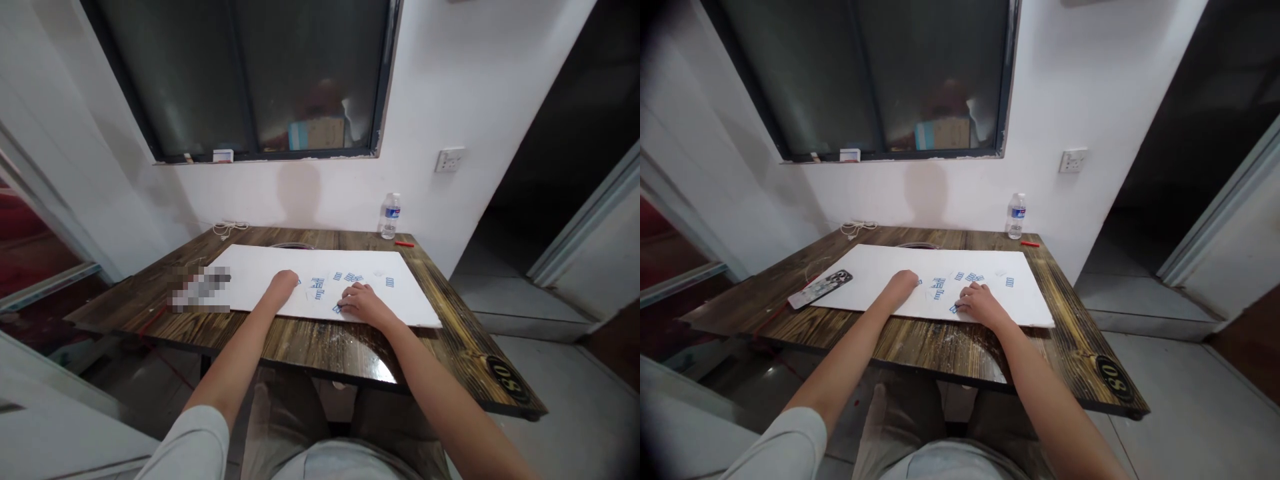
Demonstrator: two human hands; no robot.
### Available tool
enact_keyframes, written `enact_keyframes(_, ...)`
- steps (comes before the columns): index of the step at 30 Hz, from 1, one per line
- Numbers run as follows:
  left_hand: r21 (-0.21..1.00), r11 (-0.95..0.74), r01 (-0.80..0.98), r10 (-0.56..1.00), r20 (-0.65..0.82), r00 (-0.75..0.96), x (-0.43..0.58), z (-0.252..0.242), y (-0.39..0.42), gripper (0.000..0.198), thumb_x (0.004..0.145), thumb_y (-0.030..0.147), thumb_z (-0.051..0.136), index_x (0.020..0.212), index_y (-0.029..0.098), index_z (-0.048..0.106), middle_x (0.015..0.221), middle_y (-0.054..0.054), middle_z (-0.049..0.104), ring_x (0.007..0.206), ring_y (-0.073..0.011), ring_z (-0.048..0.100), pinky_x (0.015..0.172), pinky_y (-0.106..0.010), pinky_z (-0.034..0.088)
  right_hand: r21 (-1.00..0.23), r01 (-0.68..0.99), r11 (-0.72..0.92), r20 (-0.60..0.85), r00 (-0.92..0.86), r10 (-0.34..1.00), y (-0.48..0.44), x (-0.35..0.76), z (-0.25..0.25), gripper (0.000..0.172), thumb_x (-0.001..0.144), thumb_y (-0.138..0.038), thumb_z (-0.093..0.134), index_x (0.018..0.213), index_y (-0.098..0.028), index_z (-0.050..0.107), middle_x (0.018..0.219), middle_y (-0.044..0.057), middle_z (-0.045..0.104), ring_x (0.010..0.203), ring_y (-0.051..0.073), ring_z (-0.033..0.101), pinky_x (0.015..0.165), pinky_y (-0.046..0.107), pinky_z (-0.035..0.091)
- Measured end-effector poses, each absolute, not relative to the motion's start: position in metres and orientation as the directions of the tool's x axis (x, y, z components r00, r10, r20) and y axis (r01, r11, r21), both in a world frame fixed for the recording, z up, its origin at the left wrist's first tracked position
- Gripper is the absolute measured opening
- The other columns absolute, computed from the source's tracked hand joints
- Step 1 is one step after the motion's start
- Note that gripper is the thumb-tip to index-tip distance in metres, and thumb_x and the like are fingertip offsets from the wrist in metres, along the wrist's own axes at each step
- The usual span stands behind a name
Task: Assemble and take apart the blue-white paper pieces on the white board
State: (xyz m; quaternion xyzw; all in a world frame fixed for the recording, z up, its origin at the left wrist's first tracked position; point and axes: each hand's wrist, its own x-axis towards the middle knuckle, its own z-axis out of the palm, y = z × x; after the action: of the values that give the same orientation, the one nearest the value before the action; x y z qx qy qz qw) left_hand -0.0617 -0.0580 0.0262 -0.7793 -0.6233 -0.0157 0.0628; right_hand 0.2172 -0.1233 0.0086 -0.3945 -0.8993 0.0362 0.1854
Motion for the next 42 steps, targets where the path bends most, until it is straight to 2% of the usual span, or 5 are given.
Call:
enact_keyframes(22, -0.145, -0.192, 0.971, 0.966, 0.148, 0.213, -0.035, 0.025, -0.055, 0.029, 0.082, 0.001, 0.044, 0.094, 0.007, 0.07, 0.092, -0.021, 0.07, 0.091, -0.0295, 0.068, 0.079, -0.037, 0.05, -0.133, 0.626, 0.768, 0.36, -0.692, 0.626, -0.136, 0.211, 0.019, 0.021, 0.09, -0.039, 0.061, 0.1, -0.024, 0.073, 0.1, 0.005, 0.069, 0.102, 0.021, 0.054, 0.086, 0.032, 0.036)
enact_keyframes(27, -0.131, -0.138, 0.982, 0.965, 0.205, 0.163, -0.041, 0.023, -0.062, 0.028, 0.087, 0.008, 0.043, 0.102, 0.008, 0.067, 0.088, -0.019, 0.069, 0.086, -0.0293, 0.068, 0.076, -0.039, 0.05, -0.139, 0.572, 0.808, 0.366, -0.729, 0.579, -0.139, 0.212, 0.022, 0.037, 0.072, -0.056, 0.074, 0.097, -0.028, 0.074, 0.1, 0.004, 0.067, 0.099, 0.022, 0.054, 0.085, 0.033, 0.038)
enact_keyframes(31, -0.095, -0.137, 0.986, 0.934, 0.321, 0.16, -0.047, 0.027, -0.068, 0.025, 0.091, 0.017, 0.044, 0.096, 0.013, 0.068, 0.097, -0.017, 0.068, 0.096, -0.029, 0.064, 0.078, -0.038, 0.047, -0.111, 0.551, 0.827, 0.347, -0.759, 0.552, -0.137, 0.212, 0.019, 0.025, 0.076, -0.044, 0.074, 0.095, -0.029, 0.075, 0.094, 0.003, 0.065, 0.091, 0.019, 0.055, 0.081, 0.031, 0.039)
enact_keyframes(37, 0.271, -0.26, 0.927, 0.82, 0.569, 0.064, -0.048, 0.023, -0.07, 0.024, 0.091, 0.029, 0.05, 0.099, 0.022, 0.071, 0.093, -0.008, 0.073, 0.087, -0.0219, 0.065, 0.075, -0.031, 0.046, -0.176, 0.482, 0.859, 0.393, -0.765, 0.51, -0.132, 0.21, 0.008, 0.015, 0.087, -0.031, 0.062, 0.087, -0.023, 0.075, 0.076, 0.003, 0.067, 0.077, 0.017, 0.058, 0.074, 0.027, 0.042)
enact_keyframes(42, 0.654, -0.508, 0.56, 0.806, 0.59, 0.042, -0.038, 0.02, -0.068, 0.021, 0.082, 0.033, 0.062, 0.089, 0.018, 0.074, 0.09, -0.007, 0.075, 0.079, -0.0196, 0.069, 0.073, -0.03, 0.052, -0.24, 0.52, 0.82, 0.434, -0.698, 0.57, -0.129, 0.207, 0.0, 0.015, 0.089, -0.028, 0.062, 0.085, -0.022, 0.075, 0.075, 0.004, 0.07, 0.075, 0.017, 0.06, 0.07, 0.027, 0.044)
